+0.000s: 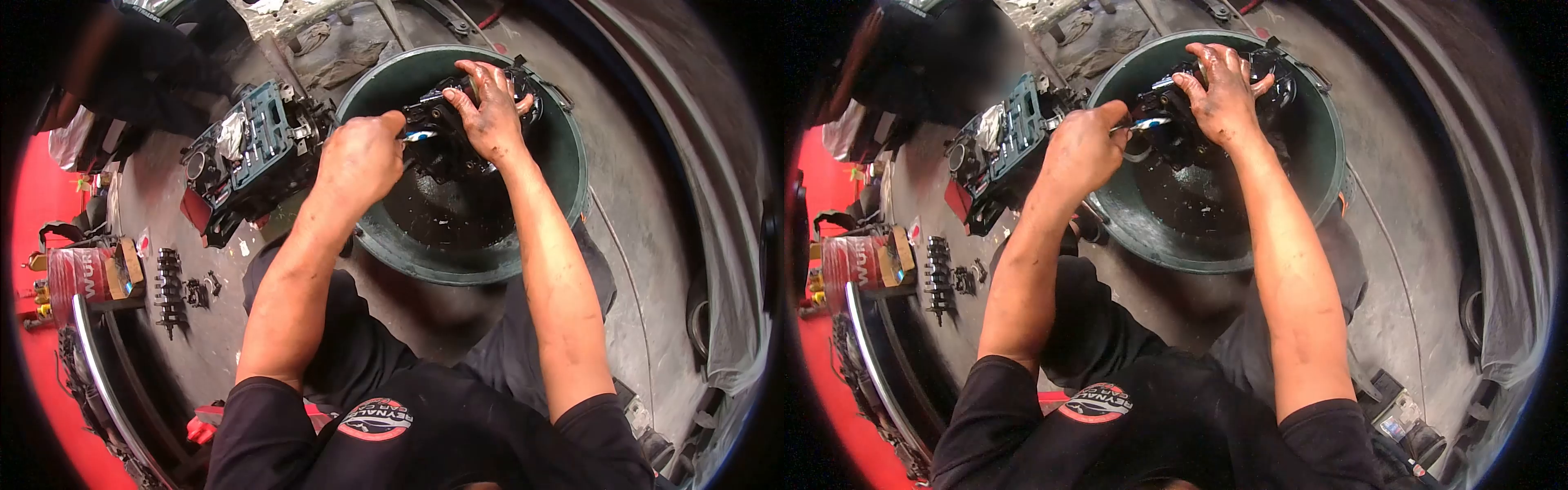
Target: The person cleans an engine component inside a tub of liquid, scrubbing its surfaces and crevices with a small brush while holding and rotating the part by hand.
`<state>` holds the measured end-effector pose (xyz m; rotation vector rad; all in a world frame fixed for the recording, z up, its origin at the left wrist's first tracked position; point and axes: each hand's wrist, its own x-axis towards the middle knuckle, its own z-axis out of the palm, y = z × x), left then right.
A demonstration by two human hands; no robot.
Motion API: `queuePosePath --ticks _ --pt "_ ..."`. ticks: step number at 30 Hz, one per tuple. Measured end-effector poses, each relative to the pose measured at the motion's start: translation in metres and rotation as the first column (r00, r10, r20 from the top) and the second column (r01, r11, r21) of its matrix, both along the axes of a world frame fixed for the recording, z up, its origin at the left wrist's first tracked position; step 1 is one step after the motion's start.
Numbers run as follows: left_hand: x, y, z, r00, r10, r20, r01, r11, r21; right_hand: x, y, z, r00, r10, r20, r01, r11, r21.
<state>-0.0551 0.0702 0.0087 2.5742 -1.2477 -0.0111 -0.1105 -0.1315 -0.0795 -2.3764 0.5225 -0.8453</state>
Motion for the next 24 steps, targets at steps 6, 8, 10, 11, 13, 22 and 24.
queuePosePath --ticks 6,8,10,11,13,22,24 --pt "-0.006 -0.021 -0.026 0.997 -0.075 0.016 0.07 0.979 0.193 0.001 0.001 0.003 1.0 0.001 -0.013 -0.001 1.0 -0.015" --pt "0.003 -0.009 -0.022 0.987 -0.08 -0.143 0.093 0.992 0.086 -0.001 -0.001 -0.002 1.0 -0.013 -0.01 0.013 0.999 -0.03" --pt "0.007 0.007 0.001 0.95 -0.046 -0.31 0.074 0.994 0.078 -0.002 0.0 0.001 1.0 -0.005 -0.02 0.005 1.0 -0.021" --pt "0.006 0.016 0.005 0.959 -0.049 -0.279 0.07 0.995 0.067 -0.002 0.0 0.002 1.0 -0.006 -0.029 0.006 1.0 -0.014" --pt "-0.001 0.029 0.006 0.991 -0.039 -0.124 0.041 0.999 0.009 0.0 0.001 0.003 1.0 -0.01 -0.029 0.01 1.0 -0.02" --pt "-0.024 0.012 -0.035 0.993 0.038 -0.113 -0.029 0.996 0.083 0.003 0.001 0.002 1.0 -0.01 -0.022 0.009 0.999 -0.037" --pt "-0.016 0.02 -0.021 0.943 -0.018 -0.331 0.007 0.999 -0.033 0.004 -0.002 -0.001 1.0 0.012 -0.006 -0.012 1.0 -0.014"
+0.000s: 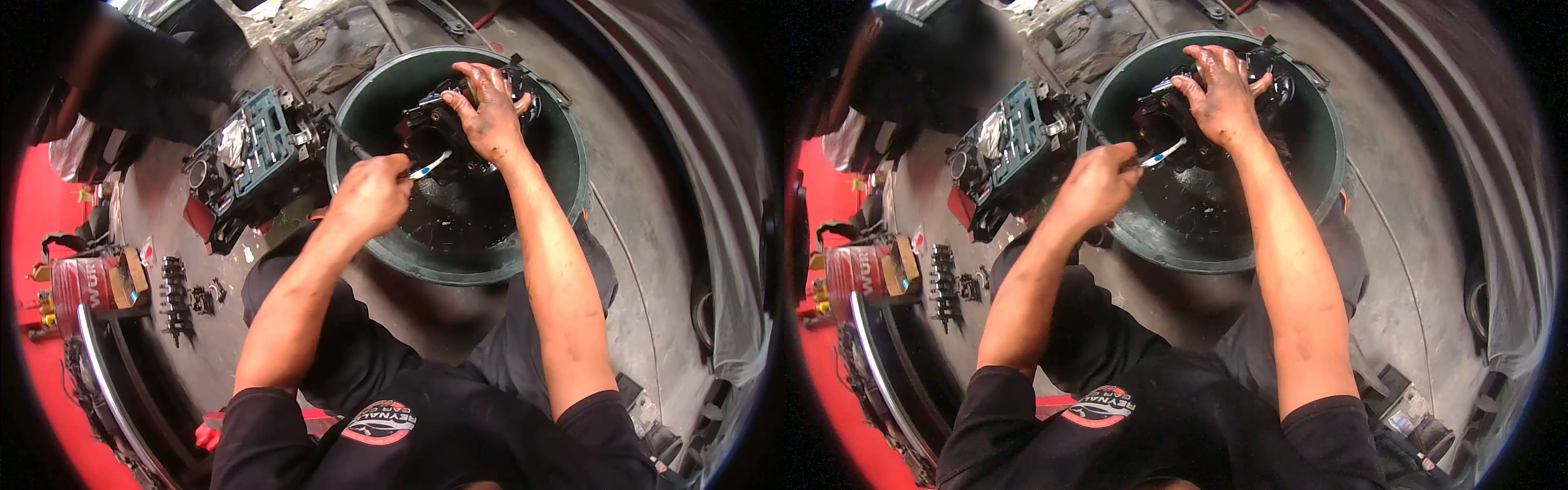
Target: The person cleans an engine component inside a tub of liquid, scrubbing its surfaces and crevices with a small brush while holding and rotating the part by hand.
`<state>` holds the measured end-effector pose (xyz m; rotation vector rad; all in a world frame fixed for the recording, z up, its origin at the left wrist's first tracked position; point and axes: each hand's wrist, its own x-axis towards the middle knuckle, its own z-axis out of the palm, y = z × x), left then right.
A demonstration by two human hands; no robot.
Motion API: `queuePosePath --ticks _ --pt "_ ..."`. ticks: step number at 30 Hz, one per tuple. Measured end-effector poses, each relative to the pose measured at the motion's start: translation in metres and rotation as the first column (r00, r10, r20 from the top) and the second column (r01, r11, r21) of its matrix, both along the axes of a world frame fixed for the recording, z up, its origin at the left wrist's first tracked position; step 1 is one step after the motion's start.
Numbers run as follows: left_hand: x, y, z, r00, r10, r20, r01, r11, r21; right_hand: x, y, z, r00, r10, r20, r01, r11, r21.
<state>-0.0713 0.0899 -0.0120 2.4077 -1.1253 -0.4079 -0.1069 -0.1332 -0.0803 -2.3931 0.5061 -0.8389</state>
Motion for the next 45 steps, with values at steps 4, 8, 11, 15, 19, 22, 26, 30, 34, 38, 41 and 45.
queuePosePath --ticks 4,8,11,15,19,22,26,30,34,38,41,45 --pt "-0.008 0.022 0.021 0.984 0.14 0.109 -0.147 0.988 0.056 -0.004 0.002 0.0 1.0 -0.026 -0.017 0.027 1.0 0.008" --pt "-0.016 0.003 0.009 0.966 0.149 0.213 -0.189 0.965 0.183 -0.002 0.004 0.0 0.999 -0.035 -0.016 0.035 0.999 -0.018" --pt "-0.005 -0.014 -0.016 0.97 -0.009 0.243 -0.009 0.997 0.071 -0.001 0.006 0.002 1.0 -0.023 -0.011 0.023 1.0 0.002" --pt "0.0 0.002 0.029 0.999 -0.016 0.05 0.005 0.978 0.209 -0.006 0.003 0.001 1.0 -0.017 0.001 0.017 1.0 -0.008" --pt "0.007 0.032 0.039 0.996 -0.078 0.051 0.064 0.97 0.235 -0.006 0.004 0.003 1.0 -0.021 -0.01 0.021 1.0 0.016" --pt "0.009 0.037 0.037 0.981 -0.187 0.048 0.162 0.933 0.323 -0.005 0.004 0.003 1.0 -0.014 -0.008 0.014 1.0 0.019" --pt "0.0 0.0 0.0 0.908 -0.388 0.157 0.305 0.87 0.388 -0.004 0.006 0.004 1.0 -0.025 0.0 0.025 1.0 0.012" --pt "0.02 -0.035 -0.031 0.893 -0.367 0.259 0.176 0.816 0.551 -0.002 0.004 0.0 1.0 -0.024 0.003 0.024 1.0 -0.004" --pt "0.021 -0.051 -0.044 0.891 -0.392 0.228 0.187 0.775 0.603 -0.003 0.005 0.003 1.0 -0.012 0.004 0.012 1.0 0.006" --pt "0.007 -0.036 -0.019 0.93 -0.335 0.153 0.194 0.797 0.571 -0.004 0.005 0.004 1.0 -0.013 -0.005 0.013 1.0 0.005" --pt "-0.006 -0.021 -0.008 0.942 -0.282 0.183 0.121 0.792 0.598 -0.001 0.004 0.002 1.0 -0.019 -0.001 0.019 1.0 0.012" --pt "0.011 -0.039 -0.042 0.914 -0.287 0.285 0.081 0.82 0.566 0.001 0.012 0.0 0.999 -0.038 -0.019 0.039 0.999 0.007"
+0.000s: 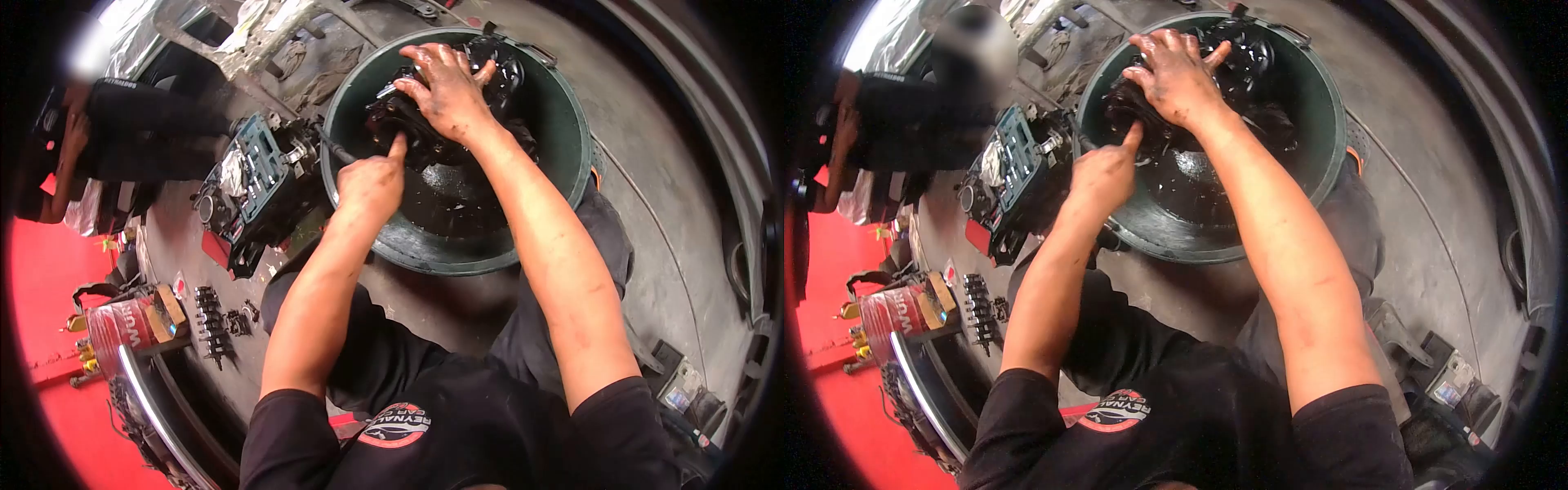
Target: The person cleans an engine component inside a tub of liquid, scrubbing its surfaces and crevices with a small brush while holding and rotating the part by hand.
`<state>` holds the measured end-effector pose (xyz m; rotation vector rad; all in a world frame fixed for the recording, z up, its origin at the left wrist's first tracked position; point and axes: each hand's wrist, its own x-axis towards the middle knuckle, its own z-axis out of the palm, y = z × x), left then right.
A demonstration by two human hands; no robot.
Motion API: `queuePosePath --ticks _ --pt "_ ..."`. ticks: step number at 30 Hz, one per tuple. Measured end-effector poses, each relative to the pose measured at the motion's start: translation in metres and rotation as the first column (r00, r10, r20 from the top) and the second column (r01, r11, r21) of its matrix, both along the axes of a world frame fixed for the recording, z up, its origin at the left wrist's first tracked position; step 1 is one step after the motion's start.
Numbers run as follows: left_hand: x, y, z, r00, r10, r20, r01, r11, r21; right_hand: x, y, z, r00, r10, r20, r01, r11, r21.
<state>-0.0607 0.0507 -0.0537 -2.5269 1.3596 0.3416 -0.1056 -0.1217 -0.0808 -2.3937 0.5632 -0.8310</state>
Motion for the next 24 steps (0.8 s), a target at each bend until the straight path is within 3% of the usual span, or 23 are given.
queuePosePath --ticks 6,9,11,19,21,24 --pt "-0.013 0.008 0.022 0.998 -0.027 -0.057 0.026 1.0 -0.007 0.0 -0.004 -0.001 1.0 -0.002 0.008 0.002 1.0 -0.014" --pt "-0.015 0.043 0.045 0.994 -0.11 0.007 0.108 0.955 -0.277 -0.001 -0.004 0.004 1.0 0.011 -0.013 -0.01 1.0 0.006" --pt "-0.019 0.049 0.076 0.987 0.146 -0.074 -0.157 0.97 -0.185 0.0 -0.004 0.003 1.0 0.004 -0.005 -0.004 1.0 0.006" --pt "-0.018 0.049 0.089 0.982 0.191 -0.011 -0.174 0.868 -0.466 0.001 -0.002 0.005 1.0 0.0 0.005 0.0 1.0 -0.004" --pt "-0.008 0.04 0.062 0.985 0.12 0.127 -0.061 0.917 -0.394 0.0 -0.002 0.005 1.0 0.012 0.023 -0.012 1.0 0.004" --pt "-0.018 0.017 0.039 0.99 0.138 0.026 -0.125 0.95 -0.285 -0.002 0.001 0.01 1.0 0.028 0.0 -0.028 0.999 0.029"
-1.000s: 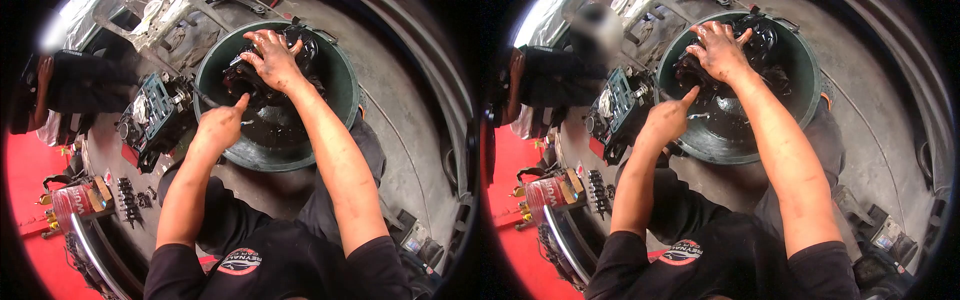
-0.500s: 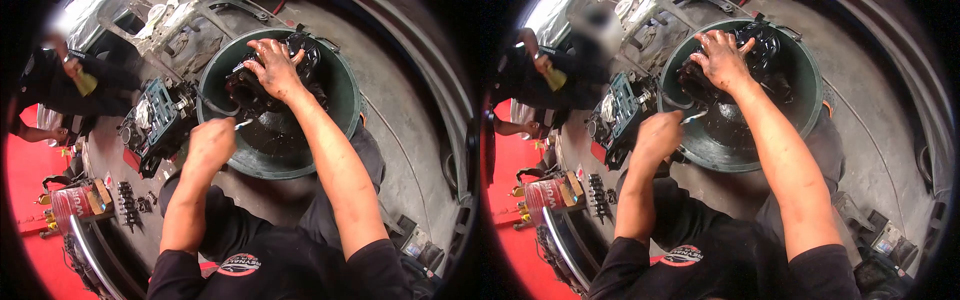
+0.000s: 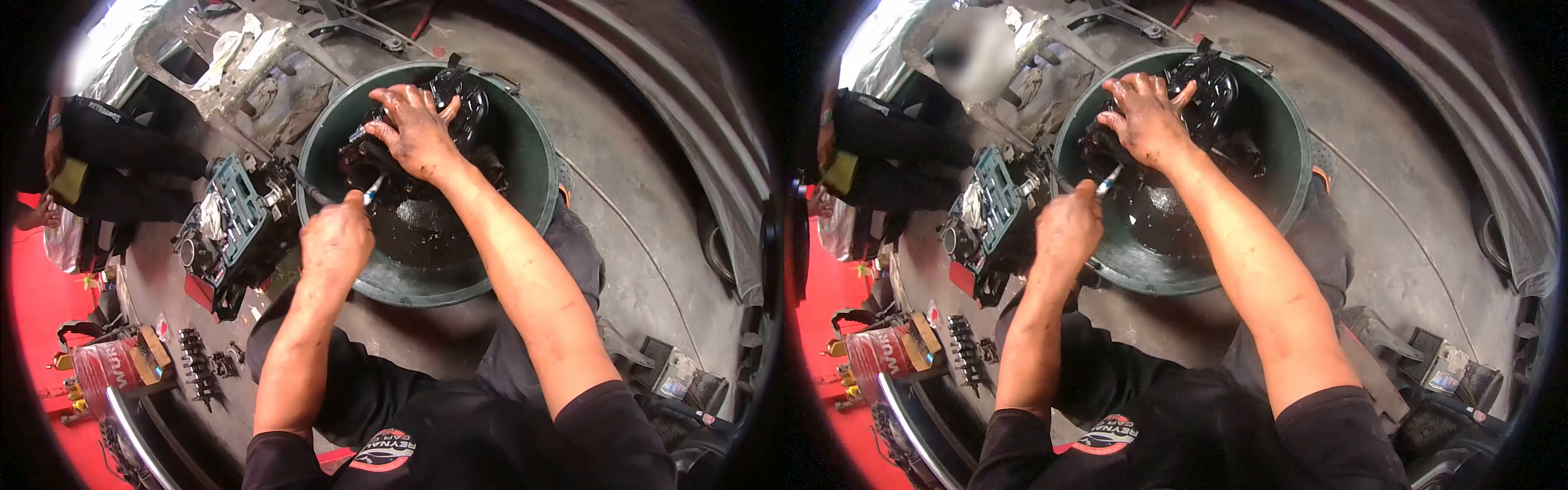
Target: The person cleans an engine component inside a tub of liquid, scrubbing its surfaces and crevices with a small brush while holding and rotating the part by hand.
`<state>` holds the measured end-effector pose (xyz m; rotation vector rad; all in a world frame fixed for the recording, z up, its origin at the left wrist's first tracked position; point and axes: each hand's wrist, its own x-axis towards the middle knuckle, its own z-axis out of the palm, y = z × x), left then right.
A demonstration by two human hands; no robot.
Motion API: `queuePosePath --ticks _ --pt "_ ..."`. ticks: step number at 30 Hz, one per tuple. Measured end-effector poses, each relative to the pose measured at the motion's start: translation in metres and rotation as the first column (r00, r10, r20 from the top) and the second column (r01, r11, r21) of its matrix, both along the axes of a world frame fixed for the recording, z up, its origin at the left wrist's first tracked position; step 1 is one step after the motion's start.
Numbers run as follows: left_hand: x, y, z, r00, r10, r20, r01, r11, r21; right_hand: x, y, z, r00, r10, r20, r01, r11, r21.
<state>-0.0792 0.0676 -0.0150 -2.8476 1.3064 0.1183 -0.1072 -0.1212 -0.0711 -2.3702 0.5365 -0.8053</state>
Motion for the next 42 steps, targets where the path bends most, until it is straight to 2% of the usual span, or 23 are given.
queuePosePath --ticks 1,3,5,10,13,15,16,19,22,25,27,29,30,31,35,37,39,41,42 --pt "-0.001 -0.002 -0.002 0.996 -0.031 -0.079 0.018 0.988 -0.154 0.0 -0.001 0.002 1.0 0.001 -0.002 -0.002 1.0 -0.003" --pt "0.005 0.003 0.012 0.955 -0.077 -0.286 0.014 0.977 -0.214 -0.003 -0.003 0.0 1.0 0.016 -0.006 -0.016 0.999 0.029" --pt "0.006 0.017 0.022 0.9 -0.001 -0.436 -0.093 0.976 -0.195 -0.006 -0.003 0.001 1.0 0.022 0.007 -0.022 1.0 0.02" --pt "0.012 0.017 0.012 0.841 0.036 -0.539 -0.17 0.965 -0.201 -0.005 0.0 -0.001 1.0 0.013 0.014 -0.013 0.999 0.033" --pt "0.001 -0.013 0.004 0.937 -0.005 -0.349 -0.062 0.982 -0.179 -0.003 -0.001 0.0 1.0 -0.005 0.03 0.005 1.0 0.004" --pt "0.01 -0.029 -0.012 0.947 -0.064 -0.314 0.01 0.985 -0.172 -0.002 -0.001 -0.002 0.999 -0.024 0.044 0.025 0.999 -0.024" --pt "0.014 -0.029 -0.01 0.942 -0.128 -0.309 0.058 0.973 -0.225 -0.003 -0.001 -0.003 0.999 -0.014 0.04 0.015 1.0 -0.015" --pt "0.018 -0.015 0.028 0.895 -0.091 -0.438 0.011 0.984 -0.18 -0.005 -0.002 0.004 0.999 -0.011 -0.03 0.011 1.0 0.013" --pt "0.034 0.01 0.026 0.761 -0.027 -0.648 -0.142 0.968 -0.208 -0.006 -0.001 0.006 1.0 -0.002 -0.004 0.002 1.0 0.03" --pt "0.037 -0.007 0.01 0.864 -0.065 -0.5 -0.025 0.985 -0.17 -0.001 0.001 0.0 0.999 -0.02 0.025 0.02 1.0 0.015" --pt "0.042 -0.02 -0.011 0.882 -0.156 -0.444 0.04 0.965 -0.26 -0.002 0.001 0.001 1.0 -0.016 0.006 0.016 1.0 0.018" --pt "0.036 -0.027 -0.002 0.868 -0.116 -0.482 0.0 0.972 -0.234 -0.006 -0.001 0.004 1.0 -0.012 -0.023 0.012 1.0 0.016" --pt "0.038 -0.025 -0.01 0.892 -0.192 -0.409 0.079 0.958 -0.277 -0.008 -0.003 0.003 1.0 -0.005 -0.021 0.005 1.0 0.009" --pt "0.036 -0.023 -0.009 0.865 -0.162 -0.475 0.03 0.961 -0.273 -0.009 -0.003 0.003 1.0 0.004 -0.017 -0.004 1.0 0.005" --pt "0.032 -0.001 0.023 0.862 -0.19 -0.47 0.086 0.968 -0.234 -0.01 -0.004 0.003 0.999 0.006 0.034 -0.006 1.0 0.006" --pt "0.037 0.013 0.031 0.808 -0.131 -0.574 0.013 0.979 -0.205 -0.008 -0.002 0.003 0.999 -0.004 0.05 0.004 1.0 0.001" --pt "0.042 0.011 0.024 0.818 -0.147 -0.557 0.04 0.979 -0.199 -0.006 0.001 0.004 1.0 -0.019 0.025 0.019 1.0 0.021" --pt "0.051 -0.004 -0.014 0.83 -0.219 -0.514 0.084 0.959 -0.272 -0.009 0.004 0.013 1.0 -0.029 -0.006 0.029 0.998 0.047" --pt "0.046 -0.015 -0.012 0.84 -0.19 -0.509 0.054 0.962 -0.269 -0.009 0.004 0.013 0.999 -0.033 -0.015 0.033 0.998 0.046"
